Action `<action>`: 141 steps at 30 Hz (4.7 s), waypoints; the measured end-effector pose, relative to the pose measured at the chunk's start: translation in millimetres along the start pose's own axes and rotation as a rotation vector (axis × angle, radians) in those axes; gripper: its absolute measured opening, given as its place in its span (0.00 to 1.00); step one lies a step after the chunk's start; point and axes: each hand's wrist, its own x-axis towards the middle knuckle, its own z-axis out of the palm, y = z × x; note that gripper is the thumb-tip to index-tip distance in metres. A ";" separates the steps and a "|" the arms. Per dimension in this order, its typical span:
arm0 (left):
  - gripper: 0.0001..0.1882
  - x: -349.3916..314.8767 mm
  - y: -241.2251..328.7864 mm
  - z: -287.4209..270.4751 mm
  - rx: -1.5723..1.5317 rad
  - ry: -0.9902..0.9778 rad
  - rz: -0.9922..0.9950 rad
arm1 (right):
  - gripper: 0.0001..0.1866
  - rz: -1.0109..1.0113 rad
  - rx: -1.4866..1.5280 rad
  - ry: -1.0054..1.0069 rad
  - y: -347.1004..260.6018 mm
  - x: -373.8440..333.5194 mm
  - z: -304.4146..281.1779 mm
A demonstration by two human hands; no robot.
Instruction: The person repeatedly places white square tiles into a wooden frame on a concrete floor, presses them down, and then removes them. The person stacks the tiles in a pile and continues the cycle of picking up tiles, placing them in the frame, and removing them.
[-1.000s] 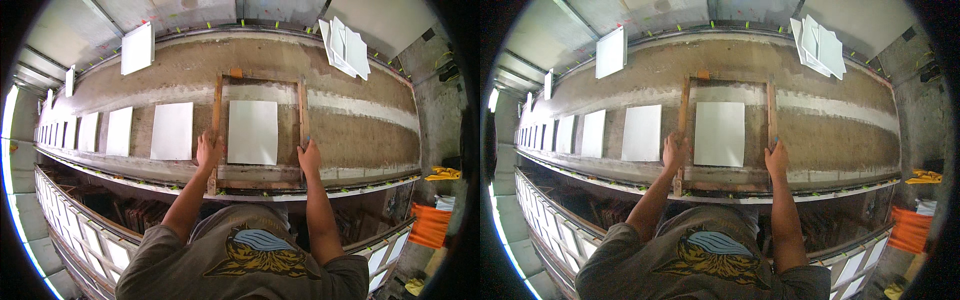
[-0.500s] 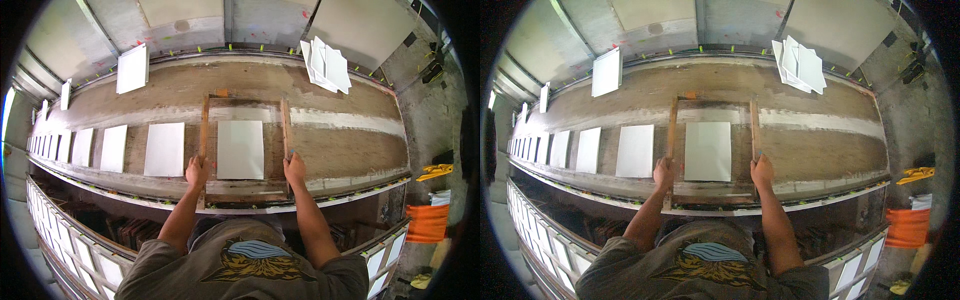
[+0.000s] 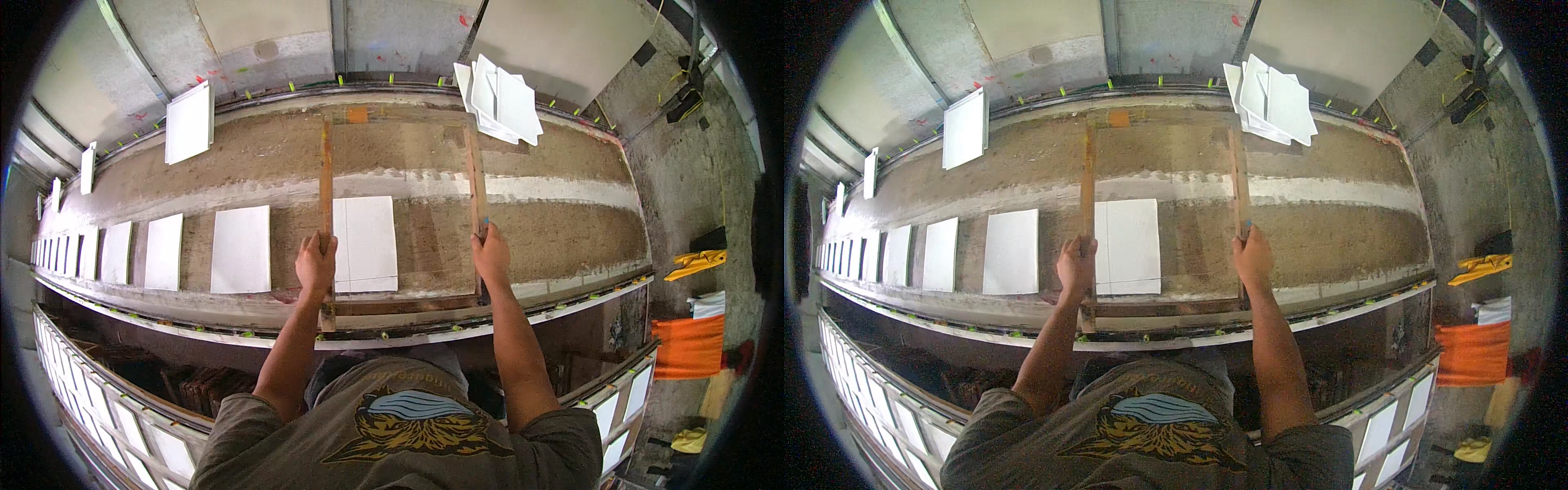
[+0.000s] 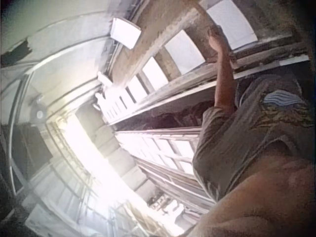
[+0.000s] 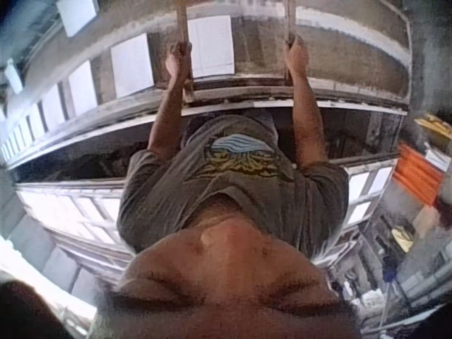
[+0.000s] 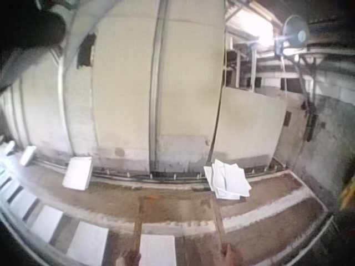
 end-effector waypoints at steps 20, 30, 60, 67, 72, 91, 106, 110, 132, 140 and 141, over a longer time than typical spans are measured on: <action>0.26 -110.2 146.5 160.9 -0.014 -0.083 -0.120 | 0.29 -0.038 0.133 -0.018 235.5 40.4 -28.4; 0.28 -121.5 143.1 179.7 0.055 -0.101 -0.107 | 0.30 -0.092 -0.018 -0.017 266.1 49.0 -9.2; 0.27 -135.0 149.0 210.6 0.066 -0.082 -0.120 | 0.28 -0.022 -0.016 -0.091 284.6 52.0 -23.0; 0.29 -135.1 156.8 207.6 0.088 -0.103 -0.159 | 0.30 -0.009 -0.020 -0.135 283.1 49.7 -20.4; 0.29 -136.0 154.8 209.1 0.072 -0.105 -0.158 | 0.31 -0.015 -0.027 -0.122 285.8 52.6 -20.3; 0.32 -172.7 117.7 196.0 -0.207 -0.329 -0.102 | 0.28 0.022 -0.036 -0.019 286.4 28.8 -25.7; 0.31 -167.8 136.0 184.3 0.013 -0.269 0.067 | 0.28 0.078 -0.121 -0.074 280.1 33.9 -32.4; 0.32 -154.3 152.7 188.0 0.065 -0.204 0.009 | 0.31 0.159 -0.150 -0.220 262.2 48.7 -55.5; 0.31 45.8 396.1 392.7 0.008 -0.083 0.123 | 0.37 0.319 1.066 0.029 268.9 418.8 46.8; 0.28 41.7 413.9 404.8 -0.050 -0.053 0.160 | 0.13 0.617 1.576 -0.164 244.9 461.9 30.4; 0.28 42.2 410.0 403.4 -0.046 -0.056 0.154 | 0.12 0.641 1.589 -0.160 241.3 463.5 26.2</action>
